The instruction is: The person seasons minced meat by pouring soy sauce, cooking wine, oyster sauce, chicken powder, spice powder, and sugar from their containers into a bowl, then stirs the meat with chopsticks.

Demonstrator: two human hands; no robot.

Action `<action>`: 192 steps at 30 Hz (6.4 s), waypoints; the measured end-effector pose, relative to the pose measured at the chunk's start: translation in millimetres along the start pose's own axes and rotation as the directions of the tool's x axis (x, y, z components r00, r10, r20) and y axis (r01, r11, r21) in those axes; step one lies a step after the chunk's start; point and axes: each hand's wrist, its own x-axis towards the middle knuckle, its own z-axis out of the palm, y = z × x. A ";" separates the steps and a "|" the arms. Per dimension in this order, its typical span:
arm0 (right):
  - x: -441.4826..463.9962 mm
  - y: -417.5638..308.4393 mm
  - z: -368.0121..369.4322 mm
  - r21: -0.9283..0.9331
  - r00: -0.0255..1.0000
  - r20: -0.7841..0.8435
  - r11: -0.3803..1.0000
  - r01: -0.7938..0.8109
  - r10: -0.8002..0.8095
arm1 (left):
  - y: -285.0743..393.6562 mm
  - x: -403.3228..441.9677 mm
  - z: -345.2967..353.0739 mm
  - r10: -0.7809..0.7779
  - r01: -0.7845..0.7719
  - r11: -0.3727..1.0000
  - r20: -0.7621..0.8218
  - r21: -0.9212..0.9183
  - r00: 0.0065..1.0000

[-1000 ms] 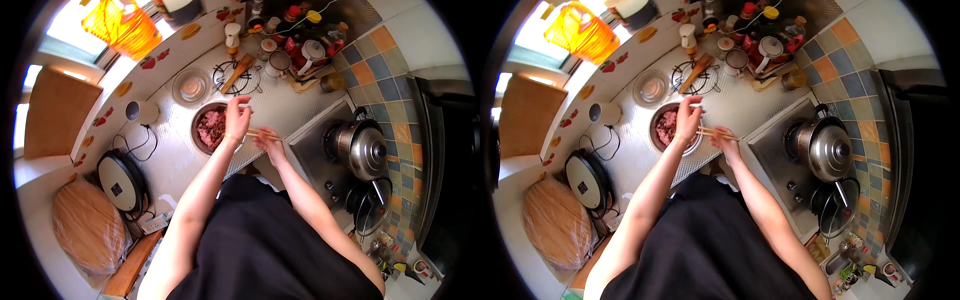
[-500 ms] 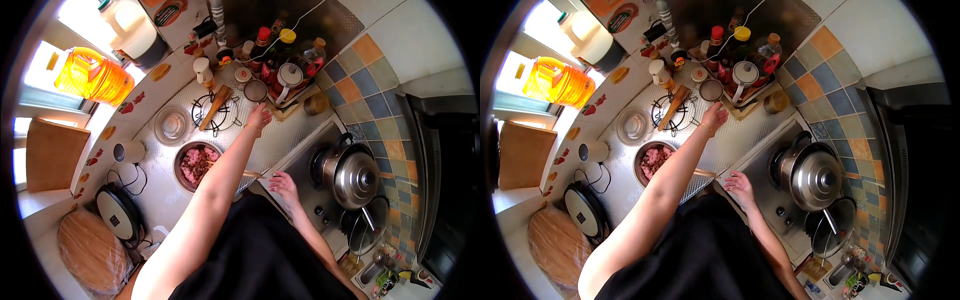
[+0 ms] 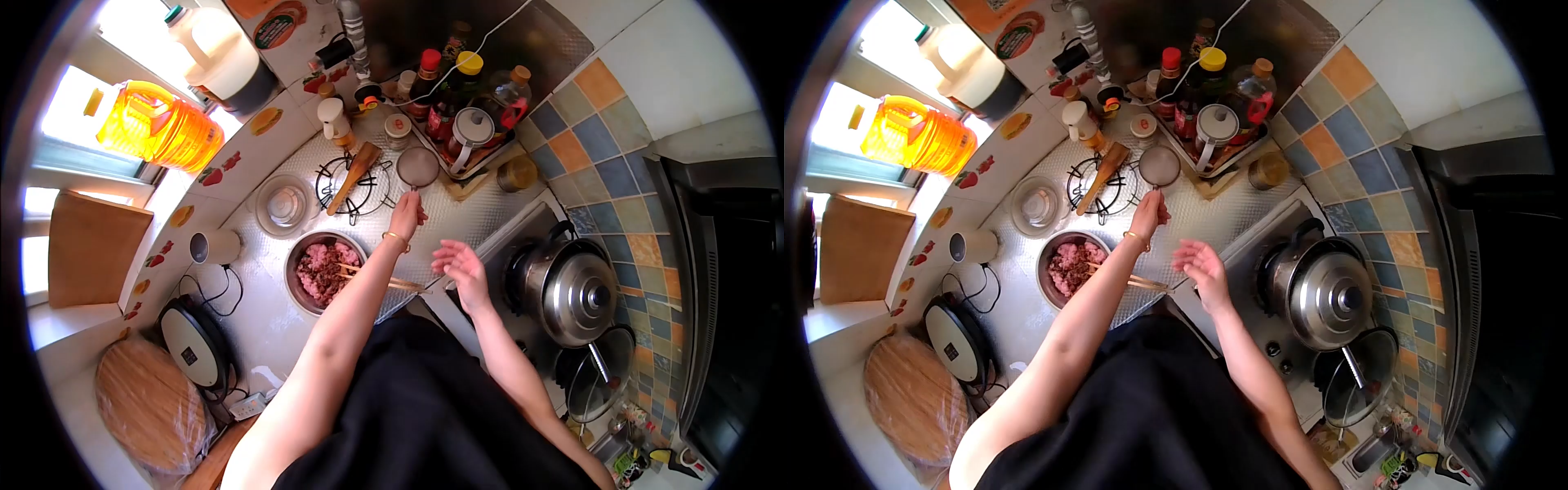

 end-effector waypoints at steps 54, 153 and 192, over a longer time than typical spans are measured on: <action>-67.8 -27.1 270.8 -0.755 0.774 0.580 0.188 0.628 -0.253 | 69.3 -369.7 -203.2 0.107 -0.096 0.952 -0.022 0.289 0.994; -63.9 -8.6 253.5 -0.490 0.957 0.288 0.863 0.125 0.025 | 78.5 -386.8 -216.8 0.221 -0.148 0.894 -0.131 0.422 0.966; -15.2 26.9 202.0 -0.514 0.944 0.123 0.795 0.323 -0.305 | 11.5 -364.1 -258.7 0.043 -0.025 0.996 -0.235 0.080 0.971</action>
